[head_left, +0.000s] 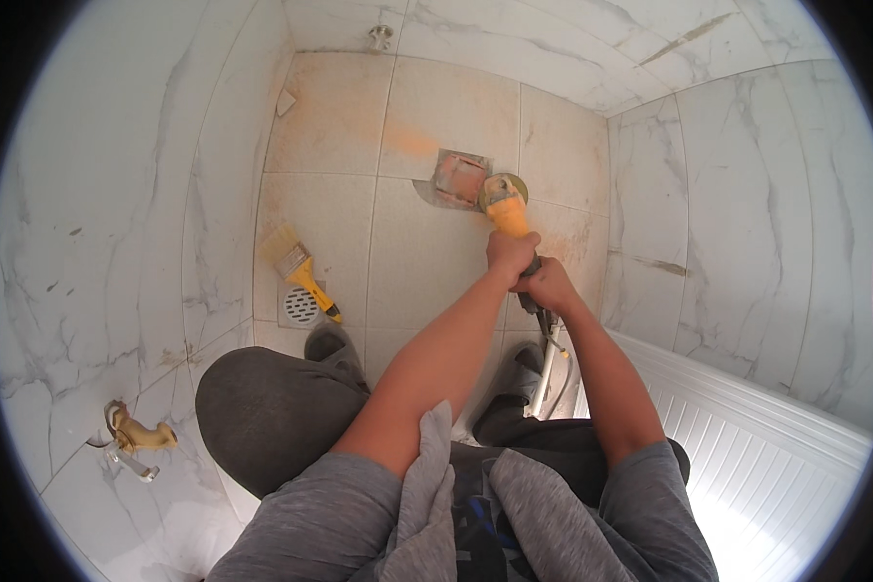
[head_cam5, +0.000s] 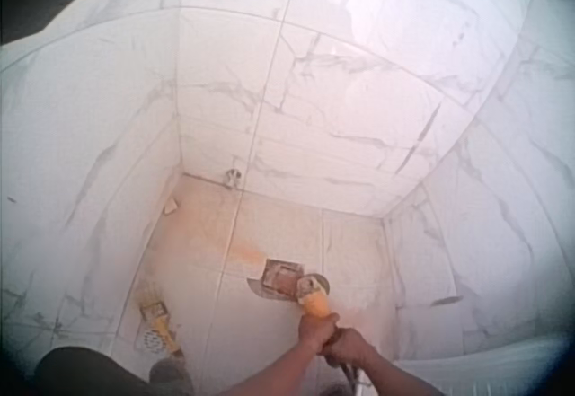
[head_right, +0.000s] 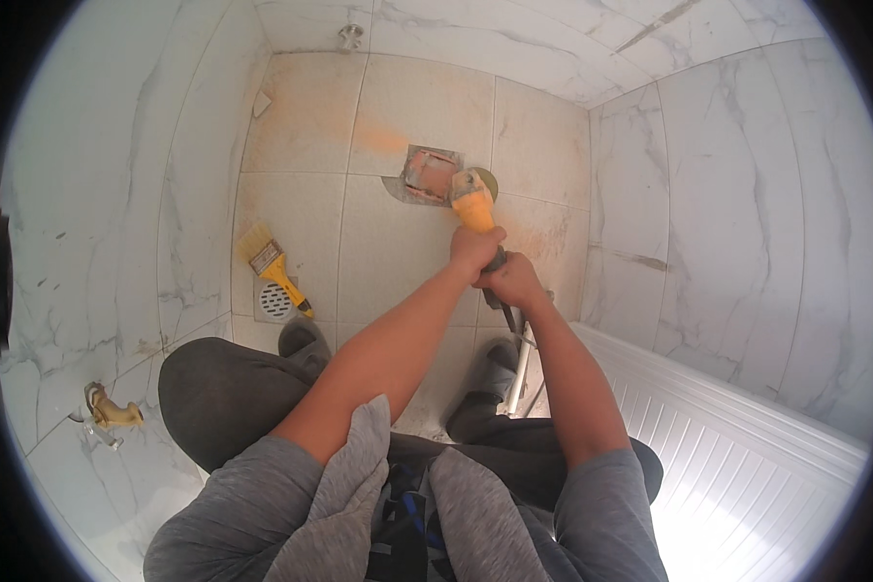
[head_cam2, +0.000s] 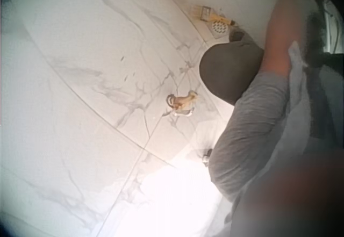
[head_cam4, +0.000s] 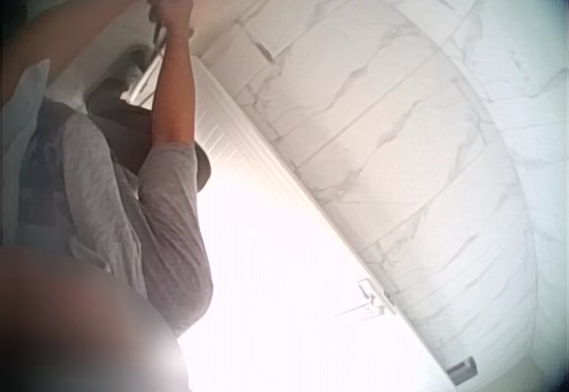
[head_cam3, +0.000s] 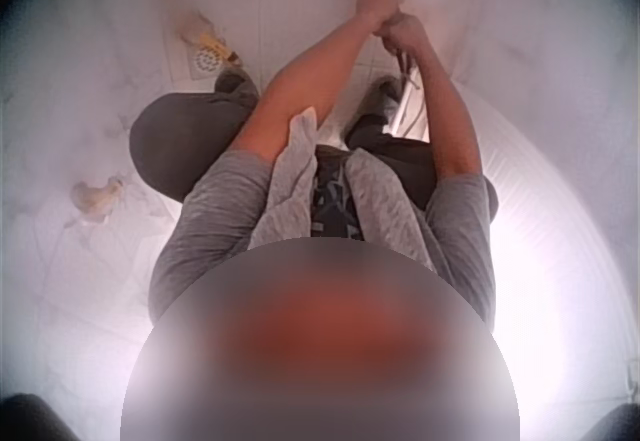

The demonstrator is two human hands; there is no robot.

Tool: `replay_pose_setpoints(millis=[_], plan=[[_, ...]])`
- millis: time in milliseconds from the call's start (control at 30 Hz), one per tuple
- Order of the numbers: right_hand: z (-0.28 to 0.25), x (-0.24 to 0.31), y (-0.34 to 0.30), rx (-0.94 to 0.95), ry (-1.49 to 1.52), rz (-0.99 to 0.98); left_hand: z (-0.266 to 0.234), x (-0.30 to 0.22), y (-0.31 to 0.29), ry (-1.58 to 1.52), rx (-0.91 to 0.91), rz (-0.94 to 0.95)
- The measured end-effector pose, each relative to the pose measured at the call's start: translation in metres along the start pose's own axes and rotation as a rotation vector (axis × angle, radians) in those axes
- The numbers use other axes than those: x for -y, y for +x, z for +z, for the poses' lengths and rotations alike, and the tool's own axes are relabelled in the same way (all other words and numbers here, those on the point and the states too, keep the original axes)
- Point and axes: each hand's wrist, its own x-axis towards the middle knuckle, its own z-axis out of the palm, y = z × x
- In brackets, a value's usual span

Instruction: The person sits on the shower floor and uses a yellow brush to sweep debris from a square cutout in the tile. They then use a hammer to tap a white pipe fitting into the opening. Finally, they use an angle grinder to smooth the edges of the cutout.

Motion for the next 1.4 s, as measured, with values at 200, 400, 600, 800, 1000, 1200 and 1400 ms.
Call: replay_pose_setpoints(millis=[200,400,600,800,1000,1200,1400], plan=[[-0.002,0.002,0.009,-0.008,-0.043,0.021,0.000,-0.007,0.008,-0.003,-0.009,0.018],[-0.002,0.006,0.015,-0.022,-0.051,-0.021,-0.009,-0.021,0.007,-0.021,0.077,-0.015],[-0.002,0.003,0.007,0.014,-0.007,0.029,-0.005,-0.014,0.000,-0.011,0.031,-0.030],[0.000,-0.004,0.001,0.025,0.013,0.006,0.002,-0.002,-0.001,0.059,-0.048,0.002],[0.001,0.000,0.010,-0.013,0.057,-0.002,-0.002,-0.011,0.005,0.042,-0.022,0.022],[0.000,0.000,0.008,0.028,0.009,0.063,-0.002,-0.010,0.002,0.036,-0.030,0.003],[0.003,-0.011,0.000,0.022,0.045,0.023,0.002,0.000,-0.006,0.103,-0.065,-0.031]])
